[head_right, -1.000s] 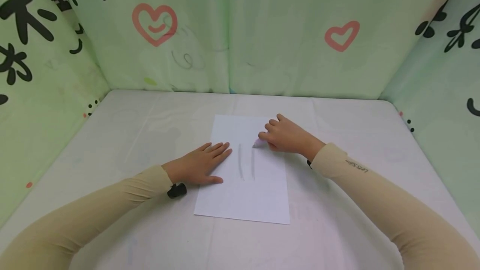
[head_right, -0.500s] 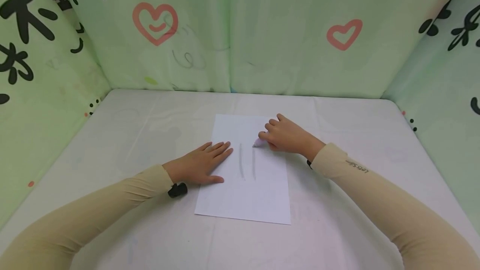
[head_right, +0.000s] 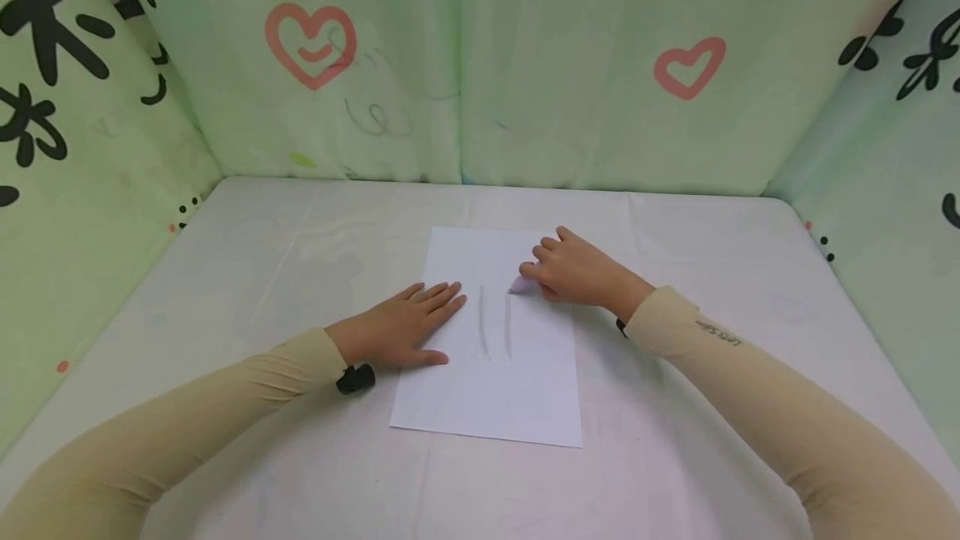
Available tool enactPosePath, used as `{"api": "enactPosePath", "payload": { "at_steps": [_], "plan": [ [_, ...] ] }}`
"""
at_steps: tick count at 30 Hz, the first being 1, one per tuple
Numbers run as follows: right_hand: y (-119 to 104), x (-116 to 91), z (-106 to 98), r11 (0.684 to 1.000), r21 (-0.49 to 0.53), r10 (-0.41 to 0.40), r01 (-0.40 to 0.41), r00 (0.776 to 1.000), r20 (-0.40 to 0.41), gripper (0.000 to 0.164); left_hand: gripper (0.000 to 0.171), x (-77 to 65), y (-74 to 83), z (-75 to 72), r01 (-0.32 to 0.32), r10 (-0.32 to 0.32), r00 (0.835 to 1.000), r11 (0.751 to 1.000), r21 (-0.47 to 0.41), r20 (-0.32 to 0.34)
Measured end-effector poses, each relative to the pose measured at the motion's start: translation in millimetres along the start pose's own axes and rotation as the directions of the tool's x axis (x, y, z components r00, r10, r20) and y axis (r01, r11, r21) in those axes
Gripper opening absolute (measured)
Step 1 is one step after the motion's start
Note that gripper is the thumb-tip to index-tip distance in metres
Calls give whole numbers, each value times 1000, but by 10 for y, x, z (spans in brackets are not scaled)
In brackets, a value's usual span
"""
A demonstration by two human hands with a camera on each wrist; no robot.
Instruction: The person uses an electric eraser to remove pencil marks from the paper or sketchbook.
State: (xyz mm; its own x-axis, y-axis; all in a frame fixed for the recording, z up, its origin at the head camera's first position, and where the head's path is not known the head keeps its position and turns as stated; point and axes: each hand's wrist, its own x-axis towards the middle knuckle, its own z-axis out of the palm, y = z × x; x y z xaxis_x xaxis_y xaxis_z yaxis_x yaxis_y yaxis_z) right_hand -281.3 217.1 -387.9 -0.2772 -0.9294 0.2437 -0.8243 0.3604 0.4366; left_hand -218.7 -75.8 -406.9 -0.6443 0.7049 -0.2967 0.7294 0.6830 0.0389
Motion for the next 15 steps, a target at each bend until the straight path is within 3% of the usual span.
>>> {"api": "enactPosePath", "payload": {
  "at_steps": [15],
  "plan": [
    [-7, -4, -36, 1000, 8, 11, -11, 999, 51, 22, 86, 2, 0, 5, 2, -2, 1000, 1000, 16, 0]
  ]
}}
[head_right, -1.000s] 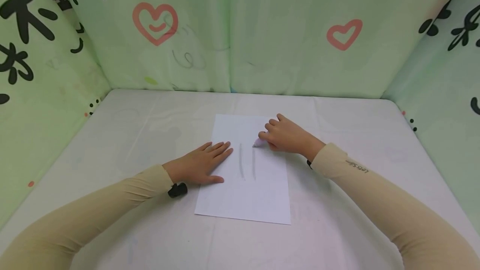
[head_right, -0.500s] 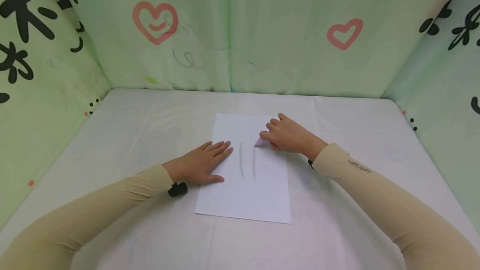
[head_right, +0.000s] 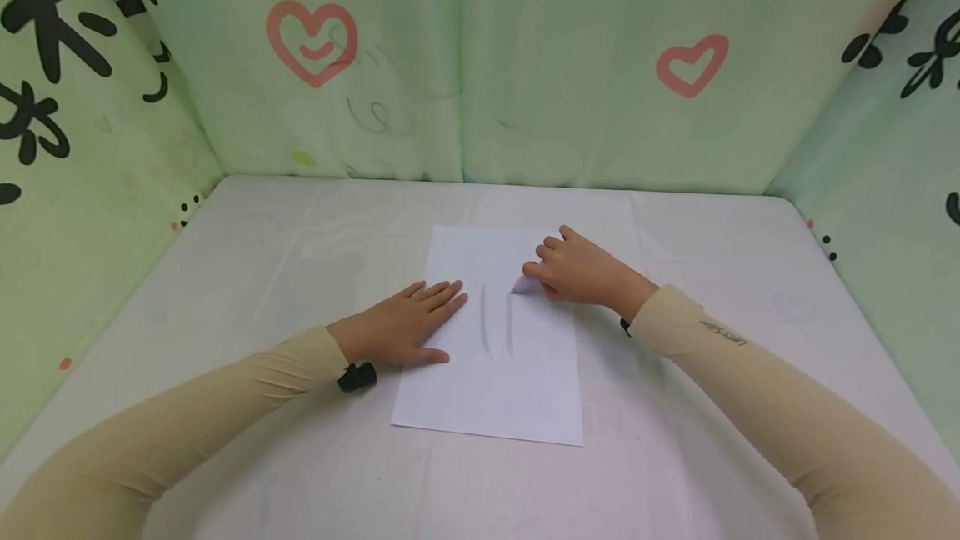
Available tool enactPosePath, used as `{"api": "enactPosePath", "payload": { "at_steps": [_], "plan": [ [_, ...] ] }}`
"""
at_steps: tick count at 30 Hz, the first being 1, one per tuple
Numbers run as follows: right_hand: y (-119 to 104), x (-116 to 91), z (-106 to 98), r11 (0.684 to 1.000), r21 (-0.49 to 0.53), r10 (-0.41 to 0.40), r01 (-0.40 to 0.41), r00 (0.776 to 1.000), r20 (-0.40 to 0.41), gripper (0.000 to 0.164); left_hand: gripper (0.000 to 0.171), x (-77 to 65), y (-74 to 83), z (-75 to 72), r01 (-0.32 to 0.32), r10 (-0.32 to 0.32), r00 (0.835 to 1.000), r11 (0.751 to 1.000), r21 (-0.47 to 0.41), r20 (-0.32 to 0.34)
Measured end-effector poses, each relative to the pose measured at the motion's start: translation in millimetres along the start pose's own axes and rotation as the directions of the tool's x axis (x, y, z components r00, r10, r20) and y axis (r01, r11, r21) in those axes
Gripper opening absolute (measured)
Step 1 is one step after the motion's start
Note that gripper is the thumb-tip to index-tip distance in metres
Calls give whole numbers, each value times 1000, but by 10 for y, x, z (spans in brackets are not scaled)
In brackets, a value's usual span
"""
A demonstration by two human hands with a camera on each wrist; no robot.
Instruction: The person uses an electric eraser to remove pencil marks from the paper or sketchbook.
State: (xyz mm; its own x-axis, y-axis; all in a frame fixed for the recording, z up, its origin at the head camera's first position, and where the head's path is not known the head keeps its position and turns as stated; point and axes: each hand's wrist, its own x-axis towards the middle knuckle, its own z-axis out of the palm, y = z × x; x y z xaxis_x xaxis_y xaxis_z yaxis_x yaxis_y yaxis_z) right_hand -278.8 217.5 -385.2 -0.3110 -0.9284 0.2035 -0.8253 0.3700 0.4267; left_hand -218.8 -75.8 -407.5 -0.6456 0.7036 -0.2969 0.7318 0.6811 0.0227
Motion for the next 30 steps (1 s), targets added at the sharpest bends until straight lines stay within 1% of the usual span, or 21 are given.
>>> {"api": "enactPosePath", "payload": {
  "at_steps": [5, 11, 20, 27, 30],
  "plan": [
    [4, -18, 1, 1000, -10, -12, 12, 1000, -14, 24, 85, -10, 7, -23, -3, 3, 1000, 1000, -14, 4],
    [-4, 25, 2, 1000, -24, -14, 14, 1000, -18, 23, 85, -12, 12, -28, -1, 1, 1000, 1000, -22, 3],
    [-16, 41, -32, 1000, -12, 14, -13, 998, 54, 21, 85, 5, -1, -3, -9, 9, 1000, 1000, -21, -8],
    [-14, -6, -16, 1000, -31, 3, -2, 1000, 7, 22, 85, -6, -4, -17, -5, 5, 1000, 1000, -24, -4],
    [-16, -3, -8, 1000, -29, -2, 2, 1000, -1, 24, 85, -7, -5, -15, -7, 7, 1000, 1000, -23, -2]
  ]
}}
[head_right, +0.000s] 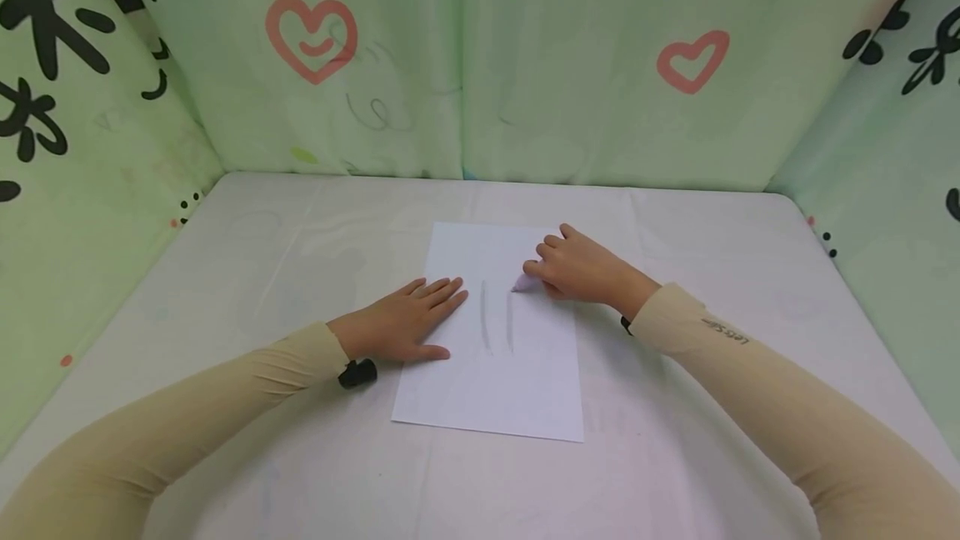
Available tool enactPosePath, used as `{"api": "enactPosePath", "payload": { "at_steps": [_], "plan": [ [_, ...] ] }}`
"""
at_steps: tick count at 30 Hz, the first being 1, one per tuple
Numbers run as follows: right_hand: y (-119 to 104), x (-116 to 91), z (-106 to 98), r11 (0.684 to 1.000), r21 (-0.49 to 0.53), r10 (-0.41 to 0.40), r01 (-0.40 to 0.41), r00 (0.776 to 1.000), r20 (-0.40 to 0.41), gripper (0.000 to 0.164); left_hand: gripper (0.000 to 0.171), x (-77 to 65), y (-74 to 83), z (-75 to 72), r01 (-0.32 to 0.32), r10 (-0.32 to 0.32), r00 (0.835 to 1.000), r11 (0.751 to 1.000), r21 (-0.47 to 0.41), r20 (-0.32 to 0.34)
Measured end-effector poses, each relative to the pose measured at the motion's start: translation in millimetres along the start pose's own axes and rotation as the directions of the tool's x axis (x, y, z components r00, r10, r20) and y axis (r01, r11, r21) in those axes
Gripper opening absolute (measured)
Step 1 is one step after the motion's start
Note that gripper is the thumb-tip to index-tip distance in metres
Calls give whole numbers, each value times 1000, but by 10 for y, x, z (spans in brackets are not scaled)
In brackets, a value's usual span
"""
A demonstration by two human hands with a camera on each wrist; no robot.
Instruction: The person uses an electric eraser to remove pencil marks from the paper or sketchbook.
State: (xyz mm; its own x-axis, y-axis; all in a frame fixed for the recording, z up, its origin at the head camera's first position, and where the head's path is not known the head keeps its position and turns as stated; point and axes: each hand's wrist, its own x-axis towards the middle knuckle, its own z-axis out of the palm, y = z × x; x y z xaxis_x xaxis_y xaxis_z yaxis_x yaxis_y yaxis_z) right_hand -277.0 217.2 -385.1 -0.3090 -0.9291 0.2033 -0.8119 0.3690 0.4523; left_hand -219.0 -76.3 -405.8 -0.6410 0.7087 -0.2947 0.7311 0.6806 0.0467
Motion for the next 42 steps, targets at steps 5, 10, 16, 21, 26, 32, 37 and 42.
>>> {"api": "enactPosePath", "payload": {
  "at_steps": [5, 10, 16, 21, 26, 32, 37, 42],
  "plan": [
    [-5, 41, 2, 1000, 8, -3, 3, 1000, -16, 23, 85, -1, 2, 6, -3, 3, 1000, 1000, -6, -1],
    [-8, 65, -3, 1000, 9, 4, -4, 1000, 4, 22, 84, 1, 6, 11, -6, 6, 1000, 1000, -9, -12],
    [-5, 33, -18, 1000, 11, 10, -10, 999, 33, 21, 85, -3, 3, 8, -9, 9, 1000, 1000, 1, -13],
    [2, 11, -17, 1000, 12, 3, -3, 999, 35, 23, 85, -14, -3, 1, -8, 8, 1000, 1000, 3, -16],
    [6, 27, -6, 1000, 17, -6, 6, 1000, 21, 23, 85, -13, -2, -5, -10, 10, 1000, 1000, 2, -14],
    [0, 57, 4, 1000, 9, 0, 0, 1000, 20, 21, 85, 4, 2, -4, -15, 15, 1000, 1000, 6, -10],
    [0, 45, -7, 1000, 3, 0, 0, 1000, 6, 22, 85, 6, -6, 11, -14, 14, 1000, 1000, 8, -20],
    [4, 5, -5, 1000, -6, -10, 10, 1000, -22, 25, 84, -13, -12, 6, -13, 12, 1000, 1000, -4, -24]
  ]
}}
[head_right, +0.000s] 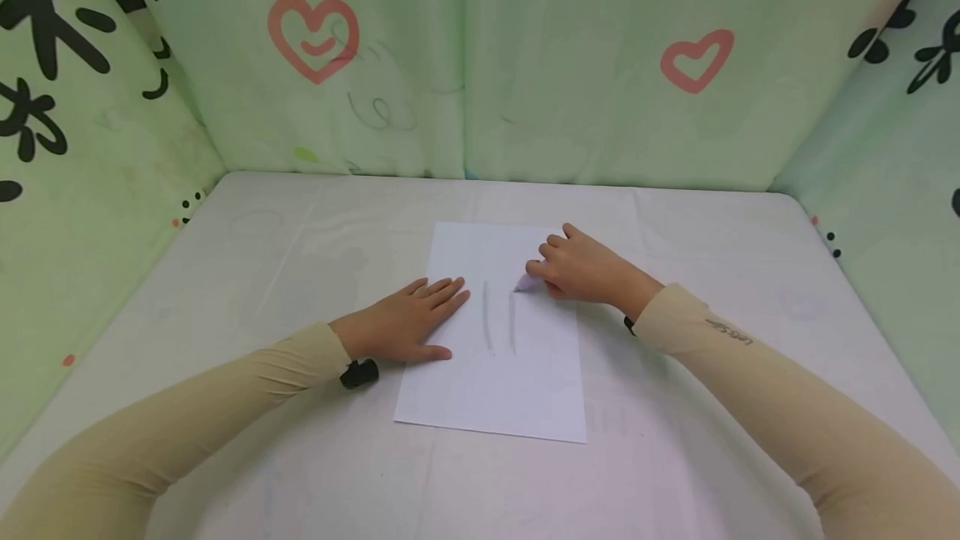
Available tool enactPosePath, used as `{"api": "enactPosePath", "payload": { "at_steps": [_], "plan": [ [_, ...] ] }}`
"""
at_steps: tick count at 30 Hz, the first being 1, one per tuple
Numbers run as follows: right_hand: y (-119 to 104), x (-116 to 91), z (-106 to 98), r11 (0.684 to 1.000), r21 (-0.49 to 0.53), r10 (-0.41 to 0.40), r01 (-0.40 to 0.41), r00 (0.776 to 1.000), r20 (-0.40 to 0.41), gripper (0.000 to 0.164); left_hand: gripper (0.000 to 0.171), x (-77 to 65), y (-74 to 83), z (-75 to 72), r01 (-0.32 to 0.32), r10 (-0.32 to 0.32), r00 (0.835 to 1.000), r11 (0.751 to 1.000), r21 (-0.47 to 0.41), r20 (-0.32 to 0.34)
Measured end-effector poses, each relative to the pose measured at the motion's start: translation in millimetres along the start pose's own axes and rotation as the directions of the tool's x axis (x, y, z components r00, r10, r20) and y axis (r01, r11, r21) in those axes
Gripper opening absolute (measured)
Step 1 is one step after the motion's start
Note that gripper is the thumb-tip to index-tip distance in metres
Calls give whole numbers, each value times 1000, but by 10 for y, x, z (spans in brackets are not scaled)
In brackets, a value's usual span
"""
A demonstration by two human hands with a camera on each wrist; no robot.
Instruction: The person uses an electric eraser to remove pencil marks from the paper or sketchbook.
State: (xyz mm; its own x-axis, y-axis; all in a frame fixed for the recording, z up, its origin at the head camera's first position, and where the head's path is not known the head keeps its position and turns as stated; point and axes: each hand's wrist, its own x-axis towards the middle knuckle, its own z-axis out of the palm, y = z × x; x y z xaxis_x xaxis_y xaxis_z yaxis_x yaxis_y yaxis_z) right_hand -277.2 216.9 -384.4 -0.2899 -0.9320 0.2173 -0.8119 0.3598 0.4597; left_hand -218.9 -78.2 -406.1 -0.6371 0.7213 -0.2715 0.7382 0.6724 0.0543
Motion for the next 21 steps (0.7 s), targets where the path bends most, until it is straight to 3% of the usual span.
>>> {"api": "enactPosePath", "payload": {
  "at_steps": [16, 21],
  "plan": [
    [-55, -54, 129, 998, 29, 51, -49, 993, -107, 13, 85, 13, 0, 1, -9, 9, 1000, 1000, 6, 10],
    [-52, -49, 138, 998, 16, 57, -56, 993, -105, 21, 84, 4, 3, -7, 1, -1, 1000, 1000, 6, 7]
  ]
}}
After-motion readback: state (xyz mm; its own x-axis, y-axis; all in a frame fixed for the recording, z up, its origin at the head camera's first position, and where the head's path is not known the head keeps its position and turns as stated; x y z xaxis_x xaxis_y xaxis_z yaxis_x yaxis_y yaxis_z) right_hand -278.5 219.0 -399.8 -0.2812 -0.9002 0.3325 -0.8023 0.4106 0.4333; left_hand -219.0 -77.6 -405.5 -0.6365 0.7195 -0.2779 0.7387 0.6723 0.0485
